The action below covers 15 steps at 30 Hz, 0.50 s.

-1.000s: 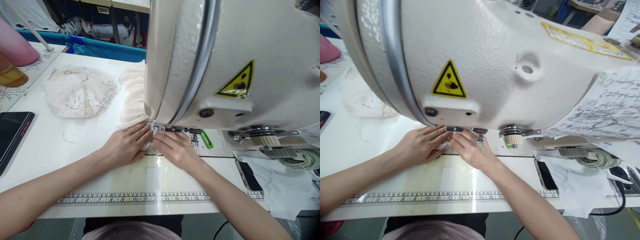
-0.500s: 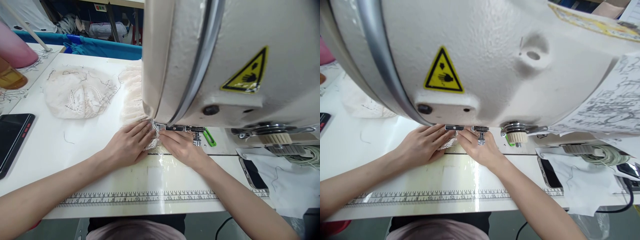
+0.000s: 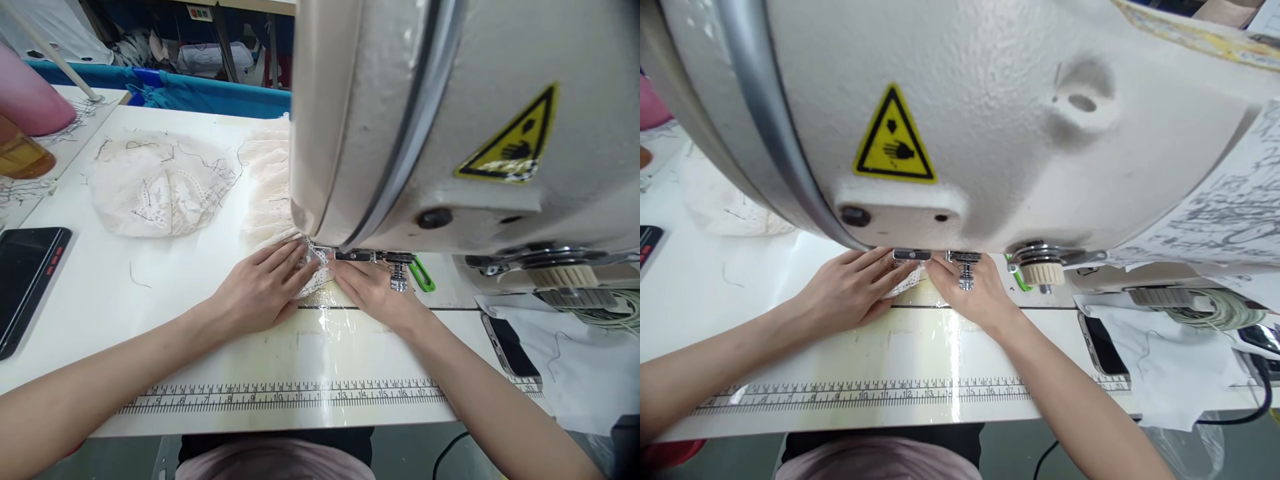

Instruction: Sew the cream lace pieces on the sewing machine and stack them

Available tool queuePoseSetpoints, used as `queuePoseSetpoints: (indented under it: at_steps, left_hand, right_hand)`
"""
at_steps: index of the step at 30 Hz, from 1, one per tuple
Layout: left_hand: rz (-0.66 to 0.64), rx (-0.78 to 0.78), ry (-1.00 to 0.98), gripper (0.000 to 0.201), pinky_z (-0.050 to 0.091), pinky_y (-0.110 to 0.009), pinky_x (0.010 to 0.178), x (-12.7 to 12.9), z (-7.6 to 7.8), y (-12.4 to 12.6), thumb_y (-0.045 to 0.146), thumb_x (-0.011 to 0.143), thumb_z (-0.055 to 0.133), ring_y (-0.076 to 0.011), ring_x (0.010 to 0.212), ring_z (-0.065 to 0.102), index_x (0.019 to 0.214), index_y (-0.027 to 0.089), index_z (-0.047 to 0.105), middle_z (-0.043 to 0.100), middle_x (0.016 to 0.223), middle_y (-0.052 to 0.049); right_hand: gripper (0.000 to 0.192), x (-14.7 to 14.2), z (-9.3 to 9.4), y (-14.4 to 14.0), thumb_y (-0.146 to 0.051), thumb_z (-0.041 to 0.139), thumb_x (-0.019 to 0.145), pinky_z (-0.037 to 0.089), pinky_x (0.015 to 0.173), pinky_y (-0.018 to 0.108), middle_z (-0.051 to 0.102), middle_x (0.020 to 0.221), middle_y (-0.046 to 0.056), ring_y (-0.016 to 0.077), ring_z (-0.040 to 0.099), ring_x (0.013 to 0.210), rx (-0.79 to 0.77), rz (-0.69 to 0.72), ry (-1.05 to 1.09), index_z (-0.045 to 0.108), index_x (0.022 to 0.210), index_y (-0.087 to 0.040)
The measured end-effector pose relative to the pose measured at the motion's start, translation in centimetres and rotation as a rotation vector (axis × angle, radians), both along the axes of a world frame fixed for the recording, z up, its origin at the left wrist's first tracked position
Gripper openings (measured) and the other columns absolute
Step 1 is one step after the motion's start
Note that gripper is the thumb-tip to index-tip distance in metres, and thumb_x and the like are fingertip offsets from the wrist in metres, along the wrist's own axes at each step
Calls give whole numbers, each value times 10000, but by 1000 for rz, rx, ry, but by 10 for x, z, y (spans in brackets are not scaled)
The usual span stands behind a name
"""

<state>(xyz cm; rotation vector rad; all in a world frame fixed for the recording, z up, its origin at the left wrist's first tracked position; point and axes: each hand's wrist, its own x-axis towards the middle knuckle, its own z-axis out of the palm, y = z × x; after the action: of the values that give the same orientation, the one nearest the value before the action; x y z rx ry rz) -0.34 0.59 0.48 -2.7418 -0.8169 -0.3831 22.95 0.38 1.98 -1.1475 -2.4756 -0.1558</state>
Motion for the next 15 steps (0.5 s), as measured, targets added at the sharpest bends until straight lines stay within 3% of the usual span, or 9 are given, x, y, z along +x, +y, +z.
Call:
queuePoseSetpoints:
  at_steps: [7, 15]
  left_hand:
    - [-156, 25, -41, 372, 468, -365, 1073, -3, -1, 1, 164, 966, 415, -233, 1234, 577, 1288, 57, 569, 601, 1330, -118]
    - [-140, -18, -103, 378, 522, -357, 1026, -10, 2, 6, 187, 930, 421, -229, 1180, 616, 1231, 75, 621, 638, 1269, -111]
  right_hand:
    - [157, 2, -5, 4, -235, 539, 943, 417, 610, 258, 715, 863, 1, 101, 609, 697, 8, 38, -19, 695, 959, -223]
    - [294, 0, -22, 0, -94, 562, 906, 504, 788, 274, 703, 1062, 15, 137, 634, 943, 43, 104, -60, 656, 1128, -264]
